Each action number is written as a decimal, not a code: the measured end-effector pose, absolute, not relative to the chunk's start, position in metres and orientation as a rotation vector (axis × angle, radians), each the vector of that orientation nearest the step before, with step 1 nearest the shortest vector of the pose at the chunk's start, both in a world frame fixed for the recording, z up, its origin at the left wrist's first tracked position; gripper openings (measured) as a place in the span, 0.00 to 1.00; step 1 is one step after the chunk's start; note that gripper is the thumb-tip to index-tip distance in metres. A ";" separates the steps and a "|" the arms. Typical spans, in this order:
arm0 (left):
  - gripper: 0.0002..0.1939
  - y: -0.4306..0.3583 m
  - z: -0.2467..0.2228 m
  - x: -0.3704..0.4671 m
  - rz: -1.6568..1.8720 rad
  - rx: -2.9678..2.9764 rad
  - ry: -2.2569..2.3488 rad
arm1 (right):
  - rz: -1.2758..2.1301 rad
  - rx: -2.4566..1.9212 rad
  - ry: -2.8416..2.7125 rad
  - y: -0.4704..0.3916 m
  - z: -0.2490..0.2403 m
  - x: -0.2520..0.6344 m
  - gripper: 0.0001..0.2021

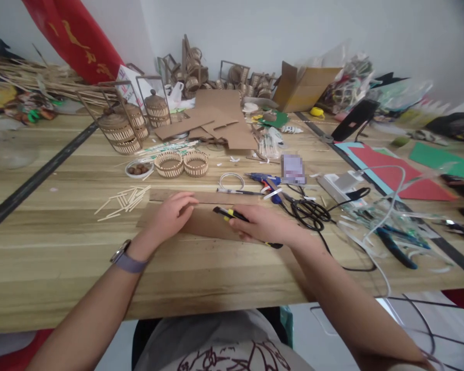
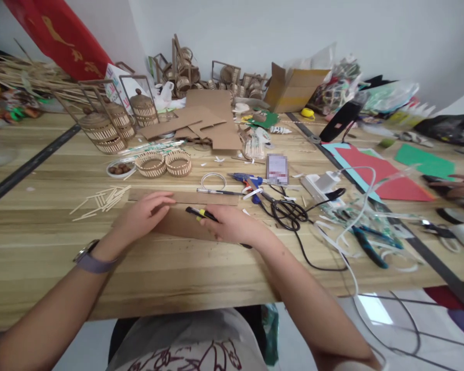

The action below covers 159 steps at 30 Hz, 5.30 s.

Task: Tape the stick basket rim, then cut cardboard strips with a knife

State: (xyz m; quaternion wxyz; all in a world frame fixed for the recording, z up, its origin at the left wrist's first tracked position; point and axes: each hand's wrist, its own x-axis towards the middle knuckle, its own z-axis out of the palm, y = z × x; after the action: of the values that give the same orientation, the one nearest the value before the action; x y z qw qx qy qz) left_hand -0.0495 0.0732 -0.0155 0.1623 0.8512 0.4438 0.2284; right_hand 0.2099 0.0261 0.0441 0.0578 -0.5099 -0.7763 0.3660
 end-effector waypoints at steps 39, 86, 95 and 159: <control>0.28 0.100 -0.048 0.008 0.521 2.765 1.365 | 0.512 -1.744 -3.014 0.023 0.046 0.170 0.14; 0.30 0.100 -0.047 0.008 0.550 2.753 1.291 | 0.355 -1.612 -3.342 0.031 0.058 0.151 0.15; 0.29 0.101 -0.048 0.006 0.528 2.781 1.262 | 0.300 -1.542 -3.351 0.033 0.050 0.159 0.14; 0.28 0.098 -0.042 0.003 0.459 2.810 1.242 | -0.001 -1.423 -3.345 0.021 0.038 0.204 0.22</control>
State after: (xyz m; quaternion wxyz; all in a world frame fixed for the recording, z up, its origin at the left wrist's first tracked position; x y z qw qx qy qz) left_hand 0.0033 0.0976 -0.0418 0.0175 0.9045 0.3997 0.1478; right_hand 0.2039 0.0213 0.0377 -0.2442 -0.3797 -0.8923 -0.0003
